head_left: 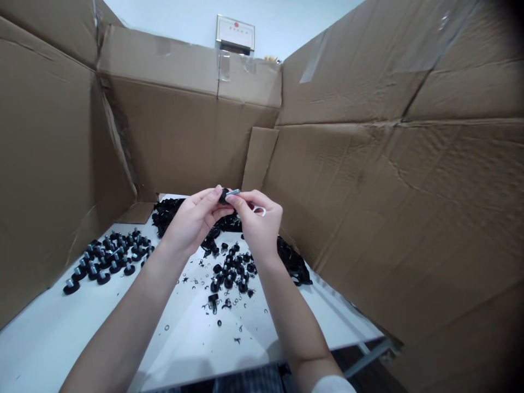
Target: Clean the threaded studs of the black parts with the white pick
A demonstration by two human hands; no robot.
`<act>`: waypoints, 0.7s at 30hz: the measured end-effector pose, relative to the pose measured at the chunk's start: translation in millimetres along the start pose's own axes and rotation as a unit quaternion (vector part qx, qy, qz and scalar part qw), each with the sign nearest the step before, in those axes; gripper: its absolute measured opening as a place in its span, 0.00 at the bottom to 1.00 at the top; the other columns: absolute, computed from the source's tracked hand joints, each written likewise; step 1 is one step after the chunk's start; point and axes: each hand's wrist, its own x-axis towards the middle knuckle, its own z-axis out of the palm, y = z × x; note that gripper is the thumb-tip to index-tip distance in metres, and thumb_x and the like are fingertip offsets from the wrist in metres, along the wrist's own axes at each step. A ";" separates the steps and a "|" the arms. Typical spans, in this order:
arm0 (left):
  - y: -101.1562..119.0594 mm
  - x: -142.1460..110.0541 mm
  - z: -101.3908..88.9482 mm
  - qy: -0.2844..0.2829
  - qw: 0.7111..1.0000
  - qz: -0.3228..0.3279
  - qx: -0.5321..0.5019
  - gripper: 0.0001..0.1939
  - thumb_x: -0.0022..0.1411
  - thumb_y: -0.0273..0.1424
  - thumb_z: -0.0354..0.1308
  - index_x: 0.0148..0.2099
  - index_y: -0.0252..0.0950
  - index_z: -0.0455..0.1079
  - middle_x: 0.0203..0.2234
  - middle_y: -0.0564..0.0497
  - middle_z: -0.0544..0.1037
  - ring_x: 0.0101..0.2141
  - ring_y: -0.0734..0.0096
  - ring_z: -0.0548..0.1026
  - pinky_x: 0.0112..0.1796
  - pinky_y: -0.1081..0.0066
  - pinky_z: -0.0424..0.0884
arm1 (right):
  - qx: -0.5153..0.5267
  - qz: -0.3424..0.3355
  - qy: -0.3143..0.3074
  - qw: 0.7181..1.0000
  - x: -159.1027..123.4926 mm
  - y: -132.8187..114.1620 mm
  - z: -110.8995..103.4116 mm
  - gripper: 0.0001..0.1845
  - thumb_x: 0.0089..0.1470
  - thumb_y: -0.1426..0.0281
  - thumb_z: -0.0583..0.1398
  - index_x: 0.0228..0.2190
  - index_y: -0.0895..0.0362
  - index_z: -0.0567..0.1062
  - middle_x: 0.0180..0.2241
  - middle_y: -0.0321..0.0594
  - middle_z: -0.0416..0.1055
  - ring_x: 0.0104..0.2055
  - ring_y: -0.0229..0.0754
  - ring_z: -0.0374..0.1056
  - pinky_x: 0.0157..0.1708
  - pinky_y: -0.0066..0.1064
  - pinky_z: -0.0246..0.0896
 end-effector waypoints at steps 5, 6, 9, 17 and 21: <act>-1.3 -1.3 5.0 0.013 0.999 0.038 0.019 0.11 0.57 0.39 0.65 0.35 0.35 0.76 0.34 0.47 0.81 0.38 0.69 0.79 0.44 0.67 0.77 | -0.045 -0.019 0.034 0.998 -2.5 -1.9 -1.1 0.04 0.47 0.69 0.67 0.22 0.52 0.80 0.22 0.31 0.73 0.25 0.33 0.63 0.27 0.29 0.58; -1.0 -1.6 5.2 0.013 0.999 0.042 0.016 0.12 0.56 0.39 0.66 0.35 0.35 0.76 0.34 0.47 0.81 0.38 0.69 0.79 0.43 0.68 0.77 | -0.045 -0.017 0.029 0.998 -1.8 -1.9 -1.8 0.04 0.47 0.69 0.67 0.22 0.52 0.80 0.22 0.31 0.72 0.24 0.33 0.62 0.27 0.29 0.58; 0.5 -1.6 4.5 0.008 0.999 0.045 0.006 0.12 0.53 0.39 0.68 0.36 0.35 0.77 0.33 0.48 0.81 0.37 0.71 0.79 0.44 0.69 0.76 | -0.011 0.006 0.003 1.000 1.3 -1.3 -3.3 0.04 0.46 0.69 0.67 0.22 0.53 0.80 0.22 0.31 0.71 0.25 0.32 0.61 0.26 0.28 0.56; -1.6 -1.4 3.6 0.019 0.995 0.089 0.033 0.13 0.55 0.40 0.67 0.38 0.36 0.76 0.35 0.49 0.81 0.39 0.70 0.79 0.46 0.67 0.75 | -0.008 0.006 -0.032 0.999 3.0 -0.7 -3.7 0.06 0.49 0.66 0.65 0.25 0.55 0.78 0.22 0.31 0.66 0.24 0.32 0.58 0.24 0.27 0.52; -5.7 -5.1 5.2 0.042 0.983 0.145 0.106 0.13 0.58 0.39 0.65 0.42 0.37 0.74 0.37 0.48 0.80 0.41 0.68 0.79 0.46 0.66 0.76 | 0.019 0.010 0.006 1.000 -1.4 5.5 1.4 0.07 0.49 0.64 0.64 0.25 0.54 0.77 0.23 0.32 0.66 0.24 0.32 0.57 0.24 0.27 0.51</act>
